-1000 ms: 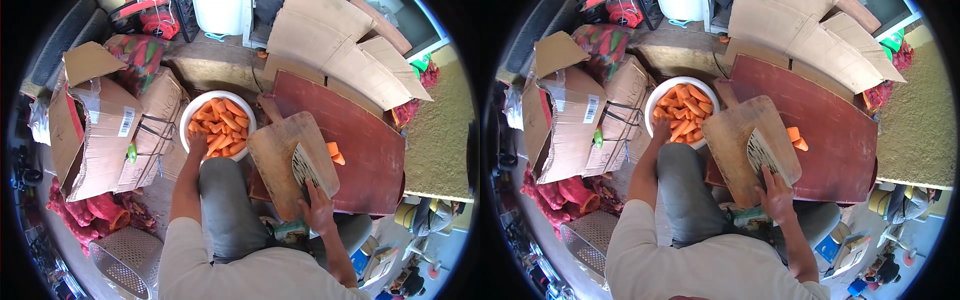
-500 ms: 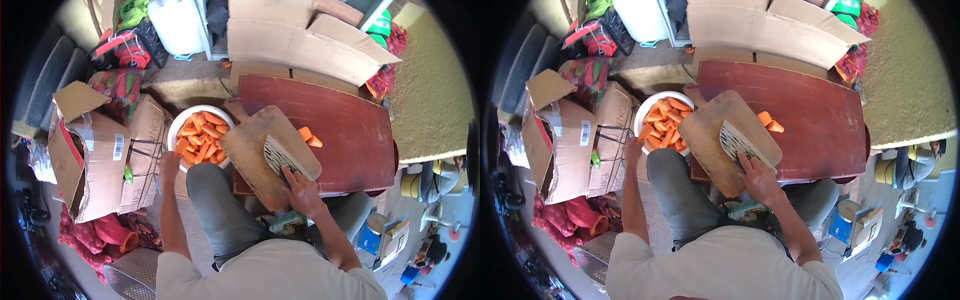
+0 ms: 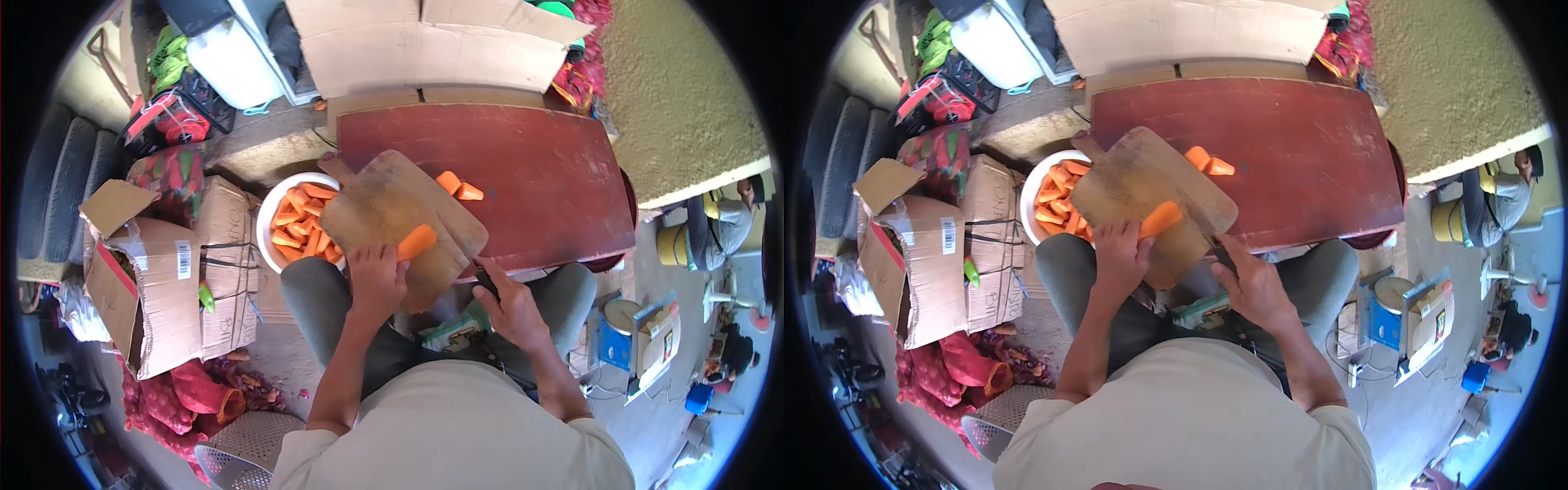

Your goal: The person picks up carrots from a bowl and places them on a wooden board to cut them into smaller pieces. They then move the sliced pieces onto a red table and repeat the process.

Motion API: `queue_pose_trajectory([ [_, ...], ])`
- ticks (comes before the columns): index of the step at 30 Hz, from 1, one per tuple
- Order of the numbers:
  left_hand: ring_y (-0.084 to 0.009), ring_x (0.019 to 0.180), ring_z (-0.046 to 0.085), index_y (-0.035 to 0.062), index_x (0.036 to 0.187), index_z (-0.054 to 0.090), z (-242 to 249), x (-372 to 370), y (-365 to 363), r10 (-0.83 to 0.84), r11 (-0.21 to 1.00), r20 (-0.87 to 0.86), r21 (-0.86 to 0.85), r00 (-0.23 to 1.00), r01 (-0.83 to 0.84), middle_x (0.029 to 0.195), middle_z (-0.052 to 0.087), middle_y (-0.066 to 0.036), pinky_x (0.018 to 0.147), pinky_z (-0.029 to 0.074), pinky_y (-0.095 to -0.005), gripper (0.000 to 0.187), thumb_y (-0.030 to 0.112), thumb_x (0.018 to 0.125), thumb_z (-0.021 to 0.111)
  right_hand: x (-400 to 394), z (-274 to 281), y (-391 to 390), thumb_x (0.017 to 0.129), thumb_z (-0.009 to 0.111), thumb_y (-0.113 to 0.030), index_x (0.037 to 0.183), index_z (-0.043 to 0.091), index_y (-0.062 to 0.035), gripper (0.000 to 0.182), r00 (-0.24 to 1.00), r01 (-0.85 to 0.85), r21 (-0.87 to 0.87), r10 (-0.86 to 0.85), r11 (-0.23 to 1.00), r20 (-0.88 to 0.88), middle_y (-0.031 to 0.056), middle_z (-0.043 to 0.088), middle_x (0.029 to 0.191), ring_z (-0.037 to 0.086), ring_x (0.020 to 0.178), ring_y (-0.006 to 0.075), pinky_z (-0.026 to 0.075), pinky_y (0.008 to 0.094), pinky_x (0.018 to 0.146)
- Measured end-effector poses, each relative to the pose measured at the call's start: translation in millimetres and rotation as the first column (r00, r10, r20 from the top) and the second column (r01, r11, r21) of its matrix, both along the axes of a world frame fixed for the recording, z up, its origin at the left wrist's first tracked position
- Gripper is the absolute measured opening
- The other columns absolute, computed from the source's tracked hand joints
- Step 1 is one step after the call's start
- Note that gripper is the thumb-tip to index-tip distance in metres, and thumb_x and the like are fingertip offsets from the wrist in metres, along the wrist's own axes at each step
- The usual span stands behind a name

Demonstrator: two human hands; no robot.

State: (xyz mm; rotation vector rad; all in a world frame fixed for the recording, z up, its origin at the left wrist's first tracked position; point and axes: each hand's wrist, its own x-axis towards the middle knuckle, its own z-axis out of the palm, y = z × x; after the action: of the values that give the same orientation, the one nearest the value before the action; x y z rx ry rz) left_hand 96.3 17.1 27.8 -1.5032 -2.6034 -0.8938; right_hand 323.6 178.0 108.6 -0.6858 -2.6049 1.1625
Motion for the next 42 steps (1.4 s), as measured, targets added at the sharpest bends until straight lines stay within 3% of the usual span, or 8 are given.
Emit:
queue_pose_trajectory([
  [3,-0.0391,0.107,0.062,0.0037,0.116,0.071,-13,13,11,0.002,1.000,-0.022,0.005,1.000,-0.002,0.111,0.068,-0.017,0.098,0.044,-0.0523,0.033,0.026,0.093,0.077,1,17,-6,0.112,0.063,-0.022,0.155,0.052,0.0031,0.051,0.999,-0.034,-0.254,0.042,0.966,0.024,0.0317,0.071,0.127,0.074,0.114,0.0444,0.057,0.0456,0.094],
  [16,-0.0346,0.100,0.064,0.0016,0.119,0.071,-32,12,10,-0.068,0.950,0.031,0.308,0.997,0.055,0.107,0.063,-0.013,0.096,0.045,-0.0483,0.036,0.004,0.084,0.080,-31,1,-15,0.115,0.056,-0.029,0.143,0.052,0.0003,0.040,0.983,-0.049,-0.244,0.090,0.969,0.159,0.0305,0.075,0.105,0.073,0.101,0.0508,0.058,0.0538,0.083],
  [19,-0.0351,0.100,0.064,0.0010,0.119,0.070,-34,12,10,-0.077,0.945,0.033,0.322,0.996,0.063,0.109,0.064,-0.013,0.096,0.044,-0.0484,0.036,0.003,0.084,0.080,-35,-5,-17,0.114,0.058,-0.025,0.142,0.051,0.0045,0.041,0.983,-0.039,-0.196,0.072,0.980,0.166,0.0315,0.069,0.082,0.071,0.082,0.0523,0.054,0.0543,0.072],
  [22,-0.0359,0.102,0.064,0.0011,0.119,0.070,-36,13,11,-0.058,0.935,0.028,0.353,0.998,0.045,0.111,0.065,-0.014,0.096,0.044,-0.0484,0.036,0.003,0.084,0.080,-46,-8,-14,0.113,0.057,-0.025,0.130,0.050,0.0018,0.032,0.965,-0.054,-0.168,0.095,0.984,0.244,0.0350,0.070,0.085,0.070,0.088,0.0564,0.054,0.0619,0.073],
  [28,-0.0368,0.108,0.063,0.0004,0.126,0.069,-41,16,10,-0.071,0.938,0.067,0.344,0.995,0.044,0.115,0.065,-0.016,0.100,0.043,-0.0504,0.046,0.008,0.083,0.081,-61,-20,-2,0.111,0.060,-0.020,0.128,0.050,0.0040,0.031,0.950,-0.100,-0.164,0.143,0.981,0.277,0.0350,0.066,0.082,0.068,0.083,0.0562,0.051,0.0572,0.067],
  [32,-0.0367,0.115,0.061,0.0013,0.138,0.062,-28,16,19,-0.059,0.972,0.039,0.228,0.998,0.049,0.118,0.065,-0.018,0.103,0.041,-0.0531,0.060,0.023,0.086,0.081,-48,-30,5,0.111,0.061,-0.024,0.127,0.057,0.0037,0.032,0.992,-0.126,-0.130,0.122,0.983,-0.041,0.0287,0.069,0.082,0.071,0.078,0.0493,0.054,0.0528,0.069],
  [38,-0.0374,0.112,0.062,0.0016,0.145,0.057,-17,20,38,-0.115,0.992,-0.051,0.047,0.992,0.117,0.116,0.064,-0.019,0.102,0.042,-0.0531,0.061,0.033,0.096,0.074,-5,-10,4,0.109,0.067,-0.017,0.130,0.063,0.0033,0.029,0.984,0.130,-0.369,-0.165,0.920,-0.065,0.0113,0.061,0.081,0.058,0.072,0.0180,0.052,0.0354,0.070],
  [42,-0.0395,0.108,0.063,0.0014,0.142,0.058,-37,4,62,-0.168,0.984,-0.048,-0.062,0.985,0.165,0.115,0.064,-0.021,0.096,0.047,-0.0539,0.050,0.033,0.104,0.067,17,-13,12,0.108,0.070,-0.020,0.135,0.063,0.0041,0.037,0.982,0.169,-0.193,-0.181,0.967,-0.048,0.0223,0.071,0.091,0.070,0.080,0.0331,0.056,0.0394,0.077],
])
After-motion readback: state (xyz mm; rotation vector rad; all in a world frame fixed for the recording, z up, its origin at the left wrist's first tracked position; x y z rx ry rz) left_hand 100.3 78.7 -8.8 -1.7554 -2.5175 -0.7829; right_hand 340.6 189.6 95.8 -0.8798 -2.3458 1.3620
